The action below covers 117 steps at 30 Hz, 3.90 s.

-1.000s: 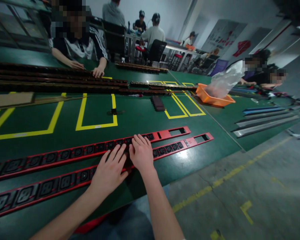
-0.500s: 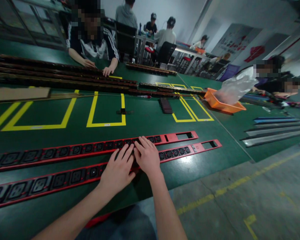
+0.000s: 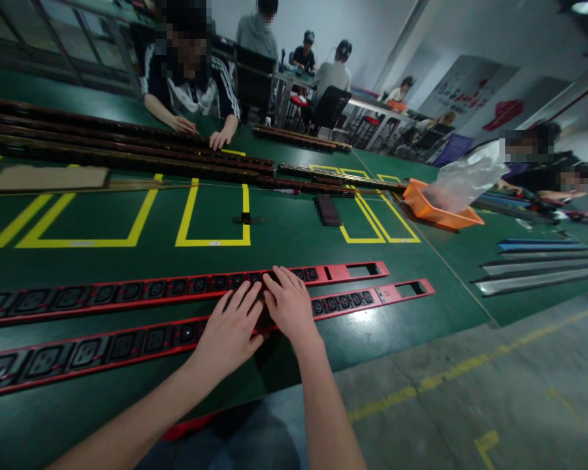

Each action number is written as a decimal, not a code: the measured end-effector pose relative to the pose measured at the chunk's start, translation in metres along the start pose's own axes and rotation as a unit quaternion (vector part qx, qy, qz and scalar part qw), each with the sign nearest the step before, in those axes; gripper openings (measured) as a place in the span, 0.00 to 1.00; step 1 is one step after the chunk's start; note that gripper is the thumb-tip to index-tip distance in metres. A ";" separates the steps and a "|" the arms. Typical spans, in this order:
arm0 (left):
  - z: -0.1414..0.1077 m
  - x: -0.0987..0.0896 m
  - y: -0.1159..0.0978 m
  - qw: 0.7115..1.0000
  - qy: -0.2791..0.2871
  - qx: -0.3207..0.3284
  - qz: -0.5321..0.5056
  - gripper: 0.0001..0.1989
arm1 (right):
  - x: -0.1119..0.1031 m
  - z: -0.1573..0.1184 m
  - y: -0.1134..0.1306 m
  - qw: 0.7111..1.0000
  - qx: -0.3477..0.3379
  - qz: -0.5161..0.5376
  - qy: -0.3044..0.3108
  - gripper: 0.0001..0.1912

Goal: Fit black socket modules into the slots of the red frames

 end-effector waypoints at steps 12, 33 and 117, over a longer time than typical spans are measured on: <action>-0.014 -0.009 0.030 0.999 -0.005 0.045 0.027 0.34 | 0.018 -0.006 0.033 0.997 0.059 -0.002 -0.051 0.25; -0.015 -0.011 0.026 1.000 -0.013 0.019 0.014 0.29 | 0.012 -0.008 0.038 0.996 0.026 0.030 -0.083 0.19; -0.025 -0.022 0.038 0.999 -0.026 -0.038 0.010 0.27 | 0.015 0.009 0.055 1.000 -0.020 0.008 0.013 0.21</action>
Point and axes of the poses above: each hand's wrist, its own z-axis towards the middle knuckle, its own x-axis out of the palm, y = z × x, the point moved 3 cm from there along z, towards the middle knuckle, and after that the axes turned 12 degrees about -y, right-handed, at the moved point
